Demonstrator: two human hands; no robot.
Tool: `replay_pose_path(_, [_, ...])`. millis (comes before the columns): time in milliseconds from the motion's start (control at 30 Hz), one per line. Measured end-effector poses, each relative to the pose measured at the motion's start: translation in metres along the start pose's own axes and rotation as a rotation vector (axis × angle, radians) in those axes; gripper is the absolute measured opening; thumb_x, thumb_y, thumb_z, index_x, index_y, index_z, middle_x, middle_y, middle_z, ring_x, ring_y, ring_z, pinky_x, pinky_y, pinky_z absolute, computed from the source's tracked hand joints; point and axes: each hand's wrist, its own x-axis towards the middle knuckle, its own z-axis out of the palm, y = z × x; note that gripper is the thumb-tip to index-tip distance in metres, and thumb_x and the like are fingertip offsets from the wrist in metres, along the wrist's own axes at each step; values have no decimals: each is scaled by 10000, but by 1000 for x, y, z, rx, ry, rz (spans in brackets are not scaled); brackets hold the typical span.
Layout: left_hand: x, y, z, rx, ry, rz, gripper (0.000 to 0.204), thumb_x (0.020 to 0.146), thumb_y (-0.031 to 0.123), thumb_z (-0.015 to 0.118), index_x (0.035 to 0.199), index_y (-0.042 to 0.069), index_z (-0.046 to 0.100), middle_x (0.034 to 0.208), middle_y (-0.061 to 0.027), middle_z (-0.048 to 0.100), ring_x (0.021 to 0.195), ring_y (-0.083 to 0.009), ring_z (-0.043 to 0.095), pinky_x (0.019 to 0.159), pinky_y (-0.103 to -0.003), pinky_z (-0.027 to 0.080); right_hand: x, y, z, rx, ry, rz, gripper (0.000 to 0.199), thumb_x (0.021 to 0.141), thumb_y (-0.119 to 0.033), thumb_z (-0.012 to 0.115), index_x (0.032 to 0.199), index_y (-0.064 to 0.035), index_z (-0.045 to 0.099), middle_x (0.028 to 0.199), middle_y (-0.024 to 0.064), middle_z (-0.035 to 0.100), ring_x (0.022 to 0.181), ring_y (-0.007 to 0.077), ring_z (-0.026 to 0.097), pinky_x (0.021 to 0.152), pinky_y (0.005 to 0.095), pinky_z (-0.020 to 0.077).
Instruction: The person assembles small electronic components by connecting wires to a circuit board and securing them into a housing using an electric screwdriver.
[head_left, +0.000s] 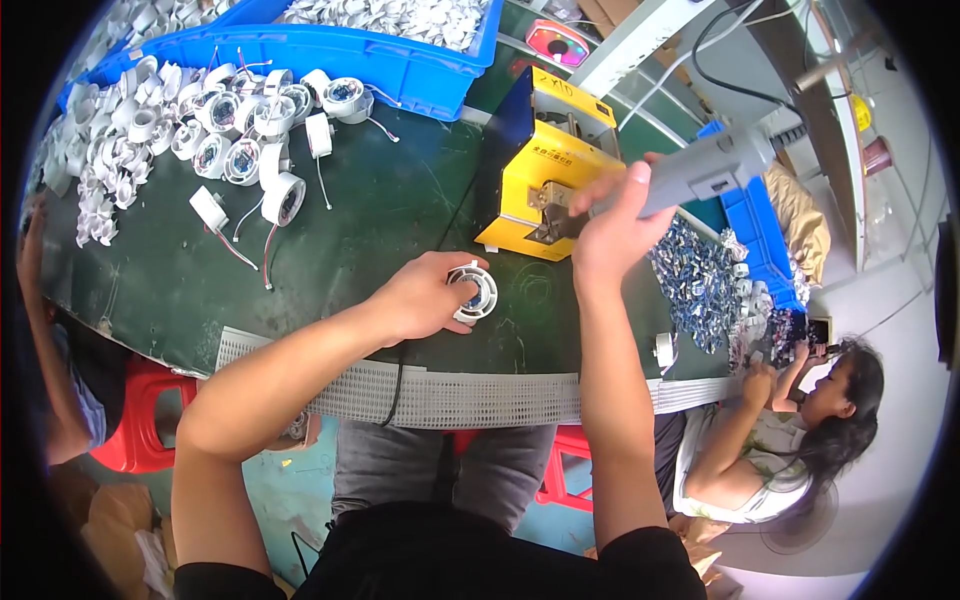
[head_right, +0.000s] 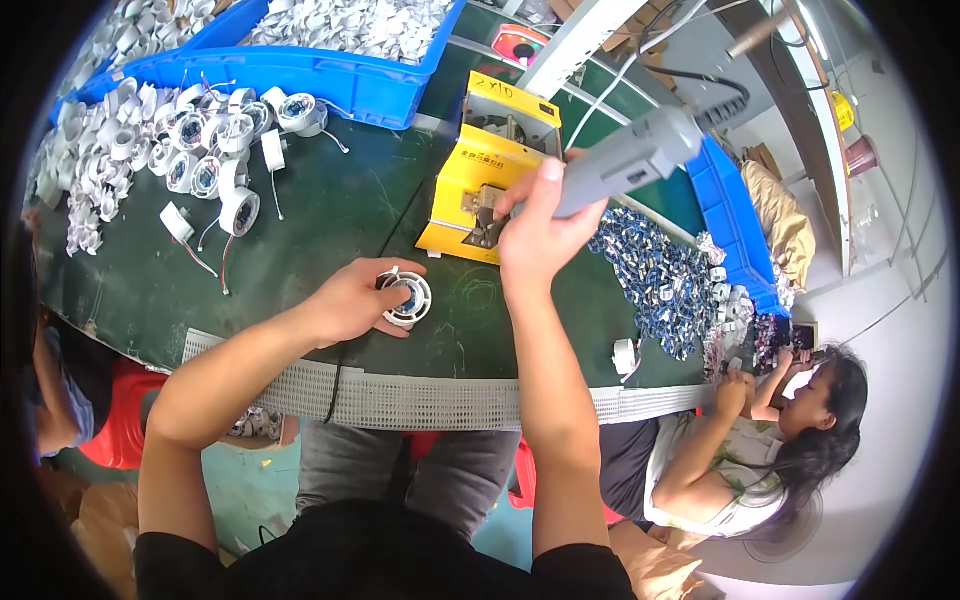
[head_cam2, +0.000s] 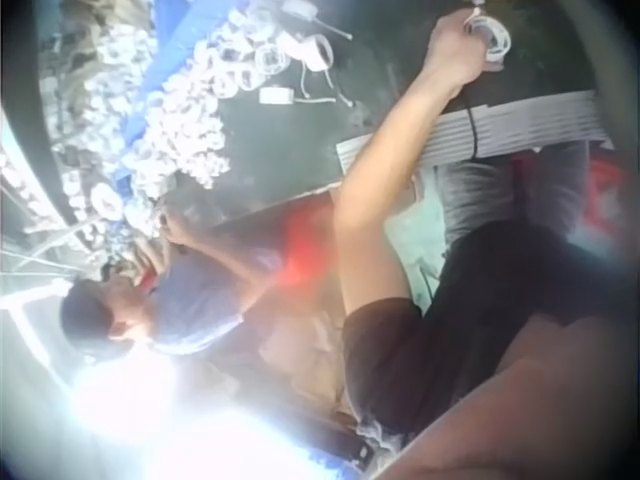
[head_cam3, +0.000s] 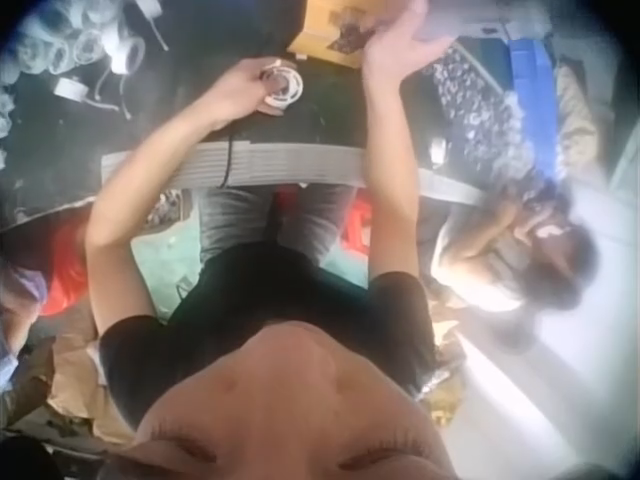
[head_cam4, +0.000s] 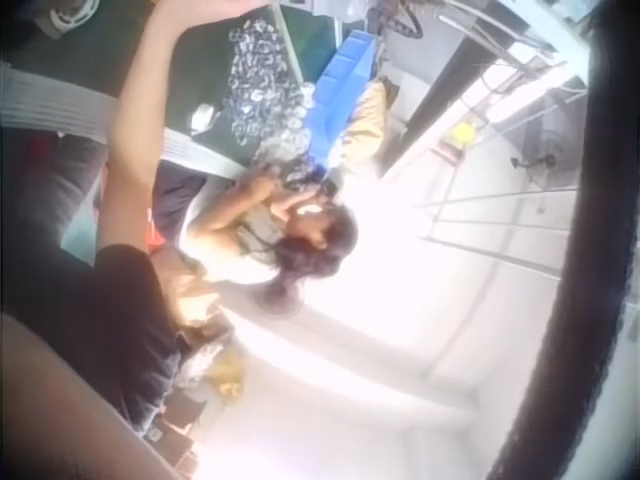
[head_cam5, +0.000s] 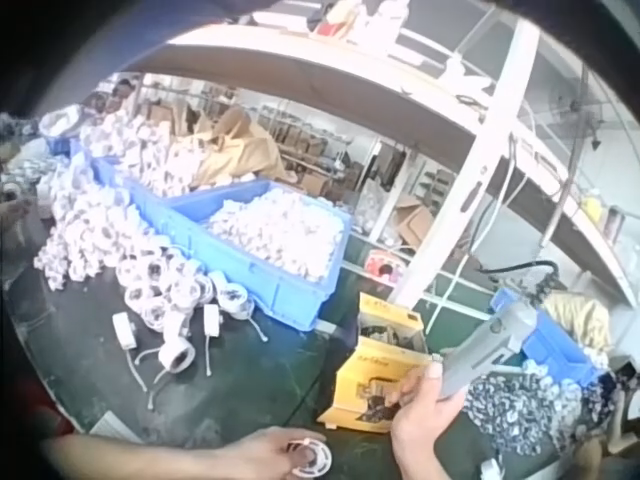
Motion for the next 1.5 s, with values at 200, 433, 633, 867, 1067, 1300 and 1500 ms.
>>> replay_pose_path(200, [-1,3,4,40,23,34,376,952,83,504,1311,-28,521,1119,-150,629,933,-203,665,762,-321,617,-51,-23,2,287,-1,113,366,971,-222,528,1186,6,340,612,71,476,446,162,485,416,302,433])
replay_pose_path(433, [0,1,3,38,43,36,379,950,79,503,1312,-31,521,1089,-148,638,909,-202,668,745,-317,614,-74,-23,18,337,-92,131,413,965,-235,544,1166,61,337,626,74,493,462,157,499,452,294,461])
replay_pose_path(633, [-2,4,5,50,48,32,367,947,81,503,1297,-22,539,1058,-140,639,901,-198,663,751,-313,606,-77,-20,19,365,-116,120,401,968,-223,539,1163,66,339,631,79,498,463,156,498,458,290,462])
replay_pose_path(867, [-4,10,5,119,37,24,329,943,82,491,1245,-21,572,1051,-125,640,885,-183,653,758,-306,603,-79,-17,20,340,-147,103,378,966,-210,531,1135,75,348,623,83,497,458,157,500,460,290,459])
replay_pose_path(1067, [-1,1,2,98,66,30,346,936,83,487,1255,-25,565,1037,-126,644,867,-186,663,751,-308,603,-82,-17,22,343,-167,108,328,960,-189,526,1096,66,371,622,86,505,465,157,510,467,287,459])
replay_pose_path(1300, [-5,13,0,316,24,90,292,866,80,543,1135,25,645,904,-154,686,761,-216,695,707,-335,574,-79,-14,6,366,-341,183,519,956,-199,573,1342,26,308,839,80,570,684,133,568,651,278,473])
replay_pose_path(1500, [-36,41,-92,1296,1134,688,393,857,129,630,1244,94,572,1260,-216,558,915,-395,650,777,-455,530,-68,-37,-133,-1043,-147,-69,622,742,-189,797,1289,-44,537,1250,165,529,1215,343,473,1059,434,359])
